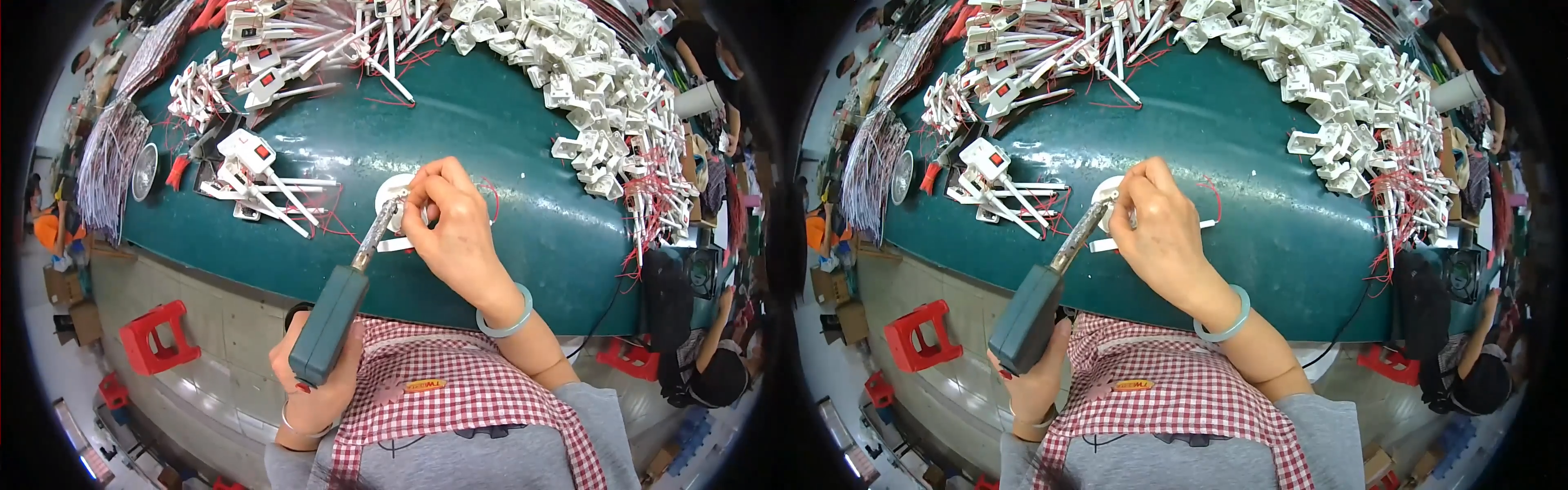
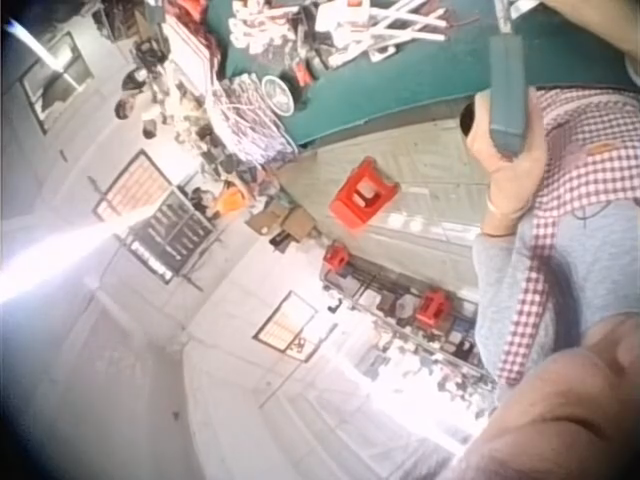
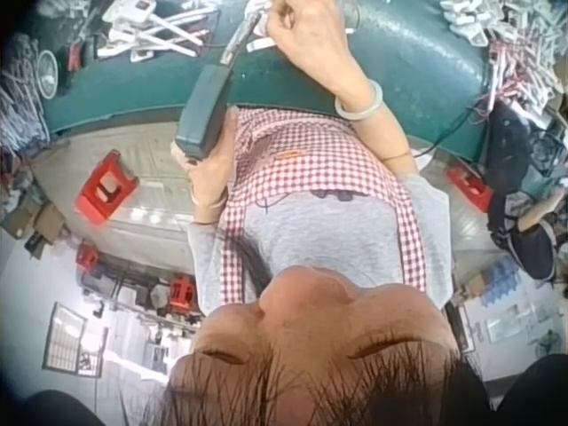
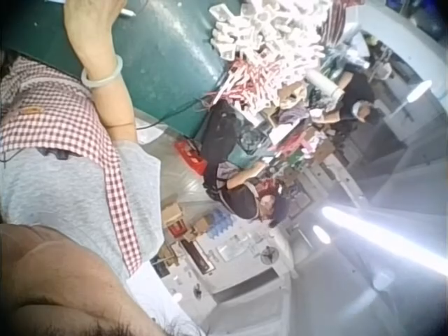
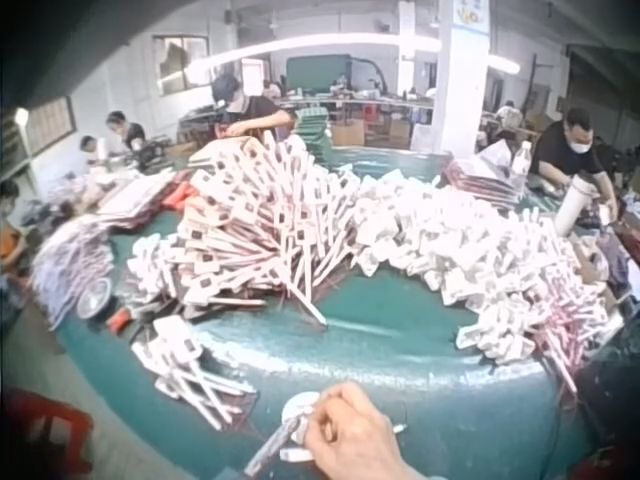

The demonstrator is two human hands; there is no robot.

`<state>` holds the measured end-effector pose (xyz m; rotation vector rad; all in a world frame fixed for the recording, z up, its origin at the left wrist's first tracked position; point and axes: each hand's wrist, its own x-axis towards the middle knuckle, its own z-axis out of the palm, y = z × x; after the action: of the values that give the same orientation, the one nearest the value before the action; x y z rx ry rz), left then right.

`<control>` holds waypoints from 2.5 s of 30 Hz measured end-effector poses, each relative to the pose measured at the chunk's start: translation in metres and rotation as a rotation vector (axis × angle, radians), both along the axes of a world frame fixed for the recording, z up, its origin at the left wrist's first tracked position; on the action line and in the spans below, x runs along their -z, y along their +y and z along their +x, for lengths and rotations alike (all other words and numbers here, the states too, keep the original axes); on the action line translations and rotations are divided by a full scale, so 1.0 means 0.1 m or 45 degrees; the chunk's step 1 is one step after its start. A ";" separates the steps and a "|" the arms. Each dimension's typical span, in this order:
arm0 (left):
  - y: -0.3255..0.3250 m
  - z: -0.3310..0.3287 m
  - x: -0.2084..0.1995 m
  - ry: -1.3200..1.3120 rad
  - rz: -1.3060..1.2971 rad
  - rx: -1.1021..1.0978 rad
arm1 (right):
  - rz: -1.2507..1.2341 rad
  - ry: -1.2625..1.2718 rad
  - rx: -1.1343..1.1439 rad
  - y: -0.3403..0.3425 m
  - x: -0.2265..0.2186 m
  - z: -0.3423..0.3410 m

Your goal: Soldering wires onto small circular electrical components using a handheld soldering iron at an assembly station.

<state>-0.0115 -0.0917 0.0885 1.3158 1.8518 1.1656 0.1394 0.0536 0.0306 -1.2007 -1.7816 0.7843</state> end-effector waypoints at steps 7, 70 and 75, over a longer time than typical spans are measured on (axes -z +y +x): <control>0.01 0.03 -0.09 0.086 0.028 0.024 | -0.042 0.001 -0.036 0.00 -0.03 0.00; -0.04 -0.27 0.10 -0.141 0.021 -0.154 | 0.272 -0.223 0.151 -0.39 0.20 -0.19; -0.10 -0.32 0.10 -0.126 0.022 -0.107 | 0.406 -0.147 0.249 -0.35 0.26 -0.27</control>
<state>-0.0431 -0.1017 0.0783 1.1778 1.8446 1.2700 0.1127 0.0185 0.0050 -1.1991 -1.7687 0.3090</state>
